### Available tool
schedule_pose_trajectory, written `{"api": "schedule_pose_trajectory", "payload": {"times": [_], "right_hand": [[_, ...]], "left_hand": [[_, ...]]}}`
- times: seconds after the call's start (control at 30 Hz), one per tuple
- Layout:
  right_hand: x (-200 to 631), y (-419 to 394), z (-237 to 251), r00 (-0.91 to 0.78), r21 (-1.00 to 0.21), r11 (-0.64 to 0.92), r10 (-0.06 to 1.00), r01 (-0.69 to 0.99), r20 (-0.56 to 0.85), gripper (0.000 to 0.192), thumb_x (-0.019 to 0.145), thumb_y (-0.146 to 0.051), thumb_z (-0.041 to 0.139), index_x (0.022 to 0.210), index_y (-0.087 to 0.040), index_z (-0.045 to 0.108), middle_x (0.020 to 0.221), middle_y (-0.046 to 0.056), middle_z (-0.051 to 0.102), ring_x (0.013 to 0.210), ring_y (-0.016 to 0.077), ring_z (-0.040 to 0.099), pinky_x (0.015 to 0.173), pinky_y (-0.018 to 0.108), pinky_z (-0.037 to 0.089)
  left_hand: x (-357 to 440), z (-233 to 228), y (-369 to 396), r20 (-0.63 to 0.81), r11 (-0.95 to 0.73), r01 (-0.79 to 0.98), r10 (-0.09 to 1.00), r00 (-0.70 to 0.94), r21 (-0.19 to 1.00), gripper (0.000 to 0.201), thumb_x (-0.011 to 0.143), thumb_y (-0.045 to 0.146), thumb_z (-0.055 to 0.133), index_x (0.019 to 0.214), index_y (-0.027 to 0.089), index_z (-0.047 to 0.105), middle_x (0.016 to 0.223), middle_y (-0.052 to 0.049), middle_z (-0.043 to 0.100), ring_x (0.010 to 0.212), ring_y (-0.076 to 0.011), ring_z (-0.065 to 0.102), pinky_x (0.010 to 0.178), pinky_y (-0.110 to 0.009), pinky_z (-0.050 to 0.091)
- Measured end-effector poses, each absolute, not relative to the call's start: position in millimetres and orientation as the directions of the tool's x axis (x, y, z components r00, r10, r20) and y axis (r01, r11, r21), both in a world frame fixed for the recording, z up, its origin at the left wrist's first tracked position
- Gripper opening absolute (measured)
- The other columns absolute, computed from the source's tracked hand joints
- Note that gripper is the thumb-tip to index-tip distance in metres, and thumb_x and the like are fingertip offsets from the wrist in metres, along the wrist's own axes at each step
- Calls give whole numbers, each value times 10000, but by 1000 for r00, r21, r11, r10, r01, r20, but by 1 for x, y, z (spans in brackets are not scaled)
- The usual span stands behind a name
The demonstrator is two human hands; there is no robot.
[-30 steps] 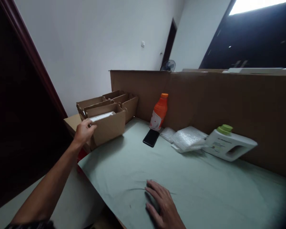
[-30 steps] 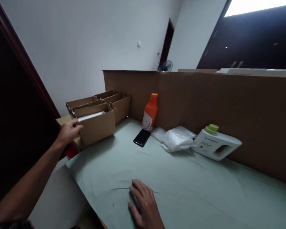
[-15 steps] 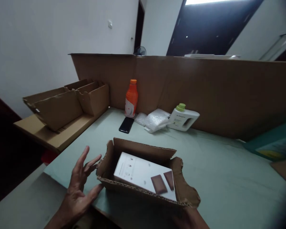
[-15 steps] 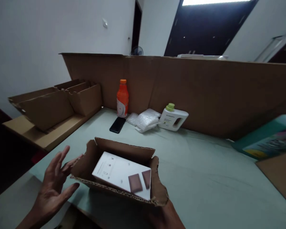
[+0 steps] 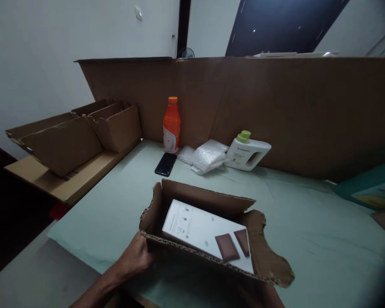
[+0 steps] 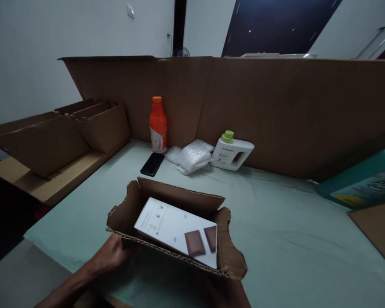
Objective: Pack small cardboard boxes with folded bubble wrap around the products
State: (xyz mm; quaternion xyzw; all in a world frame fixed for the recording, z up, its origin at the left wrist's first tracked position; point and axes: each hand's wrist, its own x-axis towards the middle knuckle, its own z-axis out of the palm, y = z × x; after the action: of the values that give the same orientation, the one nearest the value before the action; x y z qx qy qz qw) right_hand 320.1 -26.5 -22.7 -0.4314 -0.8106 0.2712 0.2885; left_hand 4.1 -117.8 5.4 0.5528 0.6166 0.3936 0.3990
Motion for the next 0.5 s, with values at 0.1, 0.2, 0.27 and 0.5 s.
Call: {"api": "schedule_pose_trajectory", "payload": {"times": [0.1,0.2,0.27,0.5], "right_hand": [[325,-28,-22,-405,-733,403,895,549,188,528,901,-432,557,1408,-289,596,1170,63,747,1091,350,700,919,424,610],[332,-30,-22,-354,-740,352,921,573,164,494,935,-422,541,1408,-293,593,1107,61,762,1089,321,705,953,401,590],[328,-26,-17,-375,-743,343,917,575,133,466,933,-407,554,1377,-284,621,1066,63,769,1057,316,714,939,404,594],[263,8,11,-661,-815,435,745,382,87,429,914,-325,561,1320,-214,638,1182,105,733,1100,306,690,921,431,594]], "left_hand": [[12,7,-101,-2,27,348,997,-74,937,502,781,284,631,1276,208,674,1100,-88,764,1174,-344,653,1048,-483,517],[18,6,-98,14,20,370,996,-89,929,497,799,328,613,1276,201,673,1113,-110,757,1225,-346,624,1059,-492,504],[15,3,-104,2,30,375,996,-84,927,444,815,363,610,1220,211,708,1071,-112,770,1166,-341,661,1008,-465,546],[-15,-16,-128,16,227,474,890,-456,850,377,729,444,670,1009,207,758,1015,-96,790,984,-366,738,846,-454,630]]}}
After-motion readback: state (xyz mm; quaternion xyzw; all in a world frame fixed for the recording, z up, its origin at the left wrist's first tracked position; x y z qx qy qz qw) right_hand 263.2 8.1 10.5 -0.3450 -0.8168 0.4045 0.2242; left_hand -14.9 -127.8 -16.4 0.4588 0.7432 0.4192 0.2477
